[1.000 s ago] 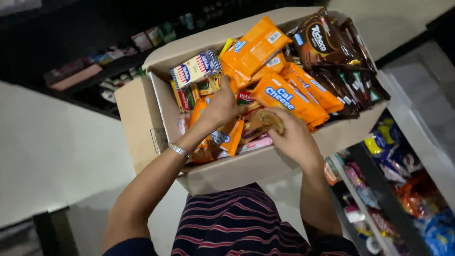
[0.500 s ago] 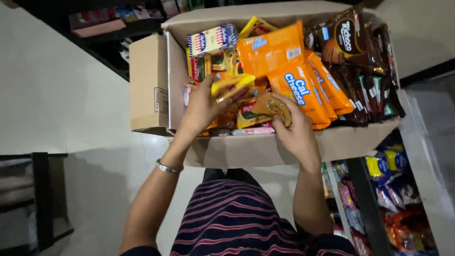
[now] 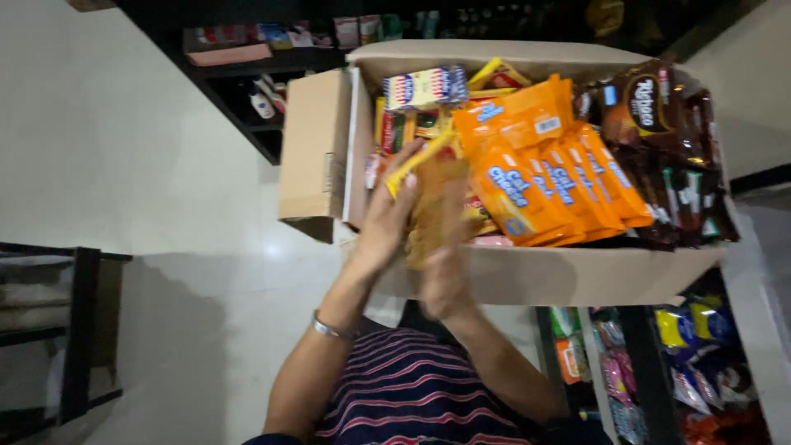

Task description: Stocking a counter with packaged snacks from a cardboard box while wiping each package with a cloth.

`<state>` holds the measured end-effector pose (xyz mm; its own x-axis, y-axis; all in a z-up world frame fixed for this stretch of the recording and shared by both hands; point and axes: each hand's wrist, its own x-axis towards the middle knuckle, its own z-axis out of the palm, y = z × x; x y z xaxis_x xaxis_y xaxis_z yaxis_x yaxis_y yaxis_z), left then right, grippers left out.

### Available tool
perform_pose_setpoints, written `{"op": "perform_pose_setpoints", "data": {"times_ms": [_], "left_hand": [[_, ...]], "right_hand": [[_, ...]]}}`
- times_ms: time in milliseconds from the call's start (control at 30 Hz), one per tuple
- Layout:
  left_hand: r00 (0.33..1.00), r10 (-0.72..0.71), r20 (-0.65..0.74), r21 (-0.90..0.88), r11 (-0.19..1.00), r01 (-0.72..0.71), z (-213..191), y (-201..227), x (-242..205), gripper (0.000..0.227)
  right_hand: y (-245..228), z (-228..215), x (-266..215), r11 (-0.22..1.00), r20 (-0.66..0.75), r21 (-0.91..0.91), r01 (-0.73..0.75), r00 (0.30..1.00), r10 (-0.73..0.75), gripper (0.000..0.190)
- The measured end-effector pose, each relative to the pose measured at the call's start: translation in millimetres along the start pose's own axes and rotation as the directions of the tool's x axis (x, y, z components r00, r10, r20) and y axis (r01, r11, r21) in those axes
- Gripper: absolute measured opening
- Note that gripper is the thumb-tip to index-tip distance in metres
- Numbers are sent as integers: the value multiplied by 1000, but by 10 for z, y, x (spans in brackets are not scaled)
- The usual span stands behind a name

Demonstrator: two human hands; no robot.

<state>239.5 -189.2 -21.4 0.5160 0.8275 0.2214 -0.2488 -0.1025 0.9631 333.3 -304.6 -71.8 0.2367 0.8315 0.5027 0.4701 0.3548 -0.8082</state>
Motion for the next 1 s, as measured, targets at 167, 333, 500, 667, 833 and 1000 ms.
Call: {"op": "perform_pose_setpoints", "data": {"times_ms": [167, 333, 500, 667, 833, 1000], "left_hand": [[1000, -7, -17, -145, 989, 4, -450, 220, -497, 62], [991, 106, -87, 64, 993, -100, -1241, 351, -929, 66], [920, -206, -335, 5, 975, 220, -2302, 265, -1520, 67], [926, -83, -367, 161, 975, 151, -2871, 929, -1921, 71], [839, 141, -526, -105, 968, -229, -3284, 1101, -2074, 78], [577, 412, -705, 321, 911, -259, -3575, 930, -2003, 79]], "right_hand": [[-569, 546, 672, 962, 2, -237, 135, 990, -138, 64], [-815, 1347, 833, 996, -11, -42, 74, 997, -74, 63], [-1063, 2424, 505, 860, 115, -156, 486, 873, -473, 58], [-1163, 3165, 1028, 791, 132, 1, 612, 784, -606, 42], [-1017, 3985, 943, 938, 150, 335, 89, 978, -147, 43], [-1764, 4287, 434, 199, 531, 821, -535, 844, 76, 66]]}}
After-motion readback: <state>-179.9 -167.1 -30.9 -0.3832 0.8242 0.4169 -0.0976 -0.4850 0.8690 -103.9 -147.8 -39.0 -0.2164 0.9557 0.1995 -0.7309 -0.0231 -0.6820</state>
